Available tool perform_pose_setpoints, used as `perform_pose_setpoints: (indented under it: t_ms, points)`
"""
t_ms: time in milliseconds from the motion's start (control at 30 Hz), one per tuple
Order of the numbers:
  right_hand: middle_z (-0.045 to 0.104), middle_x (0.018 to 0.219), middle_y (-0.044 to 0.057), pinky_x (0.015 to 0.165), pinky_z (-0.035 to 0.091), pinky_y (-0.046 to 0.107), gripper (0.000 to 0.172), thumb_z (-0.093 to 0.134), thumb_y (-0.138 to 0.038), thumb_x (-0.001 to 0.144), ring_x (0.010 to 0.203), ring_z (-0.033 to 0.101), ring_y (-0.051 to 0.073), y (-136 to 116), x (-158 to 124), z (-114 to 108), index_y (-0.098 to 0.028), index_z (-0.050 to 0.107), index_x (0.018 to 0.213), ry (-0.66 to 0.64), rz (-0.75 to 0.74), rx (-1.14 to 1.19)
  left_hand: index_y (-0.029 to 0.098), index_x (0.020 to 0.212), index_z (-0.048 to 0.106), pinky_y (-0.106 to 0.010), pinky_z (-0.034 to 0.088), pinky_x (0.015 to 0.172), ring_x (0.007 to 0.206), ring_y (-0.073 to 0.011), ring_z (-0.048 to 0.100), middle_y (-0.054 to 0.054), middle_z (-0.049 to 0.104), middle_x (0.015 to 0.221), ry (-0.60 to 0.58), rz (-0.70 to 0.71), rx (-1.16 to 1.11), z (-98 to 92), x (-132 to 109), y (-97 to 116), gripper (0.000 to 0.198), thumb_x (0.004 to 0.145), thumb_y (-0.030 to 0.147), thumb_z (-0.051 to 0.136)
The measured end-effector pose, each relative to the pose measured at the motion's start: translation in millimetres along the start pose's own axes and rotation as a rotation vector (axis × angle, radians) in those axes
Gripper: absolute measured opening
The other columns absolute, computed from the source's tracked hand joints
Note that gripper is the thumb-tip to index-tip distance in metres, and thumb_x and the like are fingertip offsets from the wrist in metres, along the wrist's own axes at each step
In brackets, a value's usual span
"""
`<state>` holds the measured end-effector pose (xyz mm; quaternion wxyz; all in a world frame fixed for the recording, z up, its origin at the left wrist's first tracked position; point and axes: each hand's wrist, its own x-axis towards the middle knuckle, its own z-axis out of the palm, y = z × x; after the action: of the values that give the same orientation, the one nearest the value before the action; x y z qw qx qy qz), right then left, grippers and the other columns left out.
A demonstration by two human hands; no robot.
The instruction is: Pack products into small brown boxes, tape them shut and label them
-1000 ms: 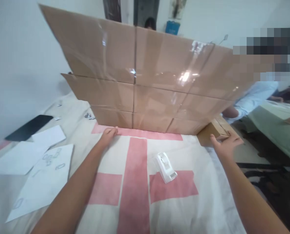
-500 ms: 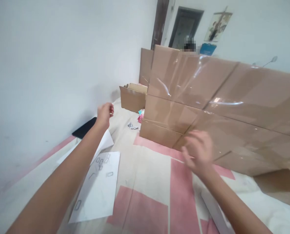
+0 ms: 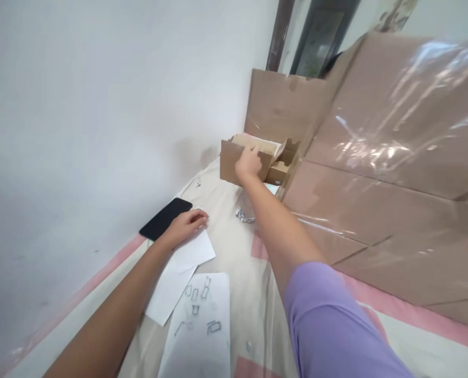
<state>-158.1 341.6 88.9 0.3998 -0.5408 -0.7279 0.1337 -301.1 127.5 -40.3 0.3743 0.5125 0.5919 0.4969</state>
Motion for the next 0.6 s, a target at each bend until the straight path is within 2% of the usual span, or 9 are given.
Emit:
perform_pose_setpoints:
  t_ms: [100,167,233,300,367,400,433,500,600]
  points:
    - [0.049,0.132,0.018,0.104,0.044,0.056,0.026,0.051,-0.006,0.083,0.114,0.061,0.031,3.3,6.7,-0.3,-0.014,0.063,0.106,0.041,0.086,-0.045,0.019,0.095,0.073,-0.023,0.029,0.047,0.054,-0.0105,0.044,-0.002,0.063,0.077,0.025,-0.023,-0.224,-2.0,3.4,4.0,0.029,0.076,0.041,0.072]
    - [0.050,0.126,0.014,0.104,0.044,0.050,0.022,0.049,-0.006,0.083,0.110,0.059,0.027,1.8,1.1,-5.3,-0.015,0.063,0.097,0.065,0.075,-0.048,0.019,0.102,0.067,-0.020,0.022,0.042,0.050,-0.0073,0.039,-0.002,0.061,0.081,0.095,-0.016,-0.383,-9.1,4.4,8.8,0.035,0.077,0.044,0.070]
    - [0.050,0.121,0.012,0.106,0.043,0.044,0.020,0.048,-0.006,0.082,0.107,0.057,0.024,-1.0,-8.0,-11.8,-0.016,0.061,0.093,0.132,0.014,-0.015,0.021,0.107,0.060,-0.018,0.022,0.041,0.055,-0.0069,0.046,-0.002,0.060,0.090,0.175,0.017,-0.483,-19.3,5.7,14.6,0.040,0.077,0.047,0.069]
    - [0.050,0.112,0.010,0.106,0.043,0.041,0.016,0.047,-0.007,0.080,0.107,0.055,0.022,-4.4,-19.7,-18.9,-0.017,0.058,0.086,0.216,-0.071,0.059,0.024,0.112,0.057,-0.016,0.033,0.045,0.072,-0.0101,0.060,-0.005,0.061,0.103,0.249,0.065,-0.541,-31.2,7.9,20.4,0.046,0.078,0.051,0.070]
    - [0.051,0.101,0.008,0.105,0.044,0.040,0.014,0.047,-0.008,0.078,0.105,0.054,0.022,-8.9,-34.9,-26.0,-0.020,0.054,0.078,0.269,-0.151,0.155,0.027,0.122,0.054,-0.022,0.052,0.064,0.104,-0.0190,0.067,-0.010,0.058,0.125,0.318,0.123,-0.522,-43.4,9.3,25.8,0.058,0.075,0.054,0.076]
    - [0.051,0.098,0.007,0.103,0.044,0.040,0.013,0.047,-0.009,0.077,0.103,0.054,0.022,-11.7,-44.3,-29.3,-0.021,0.053,0.076,0.277,-0.185,0.205,0.029,0.130,0.050,-0.029,0.057,0.079,0.123,-0.0255,0.062,-0.012,0.053,0.138,0.337,0.155,-0.457,-49.1,9.1,28.2,0.070,0.071,0.053,0.081]
    - [0.051,0.095,0.006,0.102,0.045,0.040,0.013,0.047,-0.010,0.076,0.101,0.054,0.022,-14.9,-54.8,-32.2,-0.021,0.053,0.075,0.274,-0.218,0.255,0.032,0.140,0.045,-0.039,0.056,0.096,0.140,-0.0321,0.051,-0.015,0.044,0.151,0.341,0.186,-0.357,-54.4,7.8,30.5,0.087,0.067,0.052,0.086]
    - [0.051,0.093,0.005,0.096,0.048,0.040,0.011,0.048,-0.013,0.077,0.096,0.054,0.022,-21.9,-78.0,-36.1,-0.022,0.053,0.075,0.237,-0.282,0.350,0.037,0.157,0.024,-0.056,0.041,0.118,0.157,-0.0396,0.024,-0.015,0.021,0.168,0.291,0.231,-0.122,-62.8,2.8,34.3,0.120,0.059,0.048,0.094]
    - [0.053,0.095,0.005,0.089,0.051,0.037,0.008,0.048,-0.017,0.079,0.094,0.056,0.021,-28.4,-110.2,-34.2,-0.022,0.055,0.079,0.133,-0.329,0.421,0.041,0.163,-0.004,-0.062,0.027,0.126,0.160,-0.0404,0.014,-0.012,0.006,0.173,0.204,0.264,0.051,-67.5,-7.7,38.1,0.142,0.061,0.045,0.095]
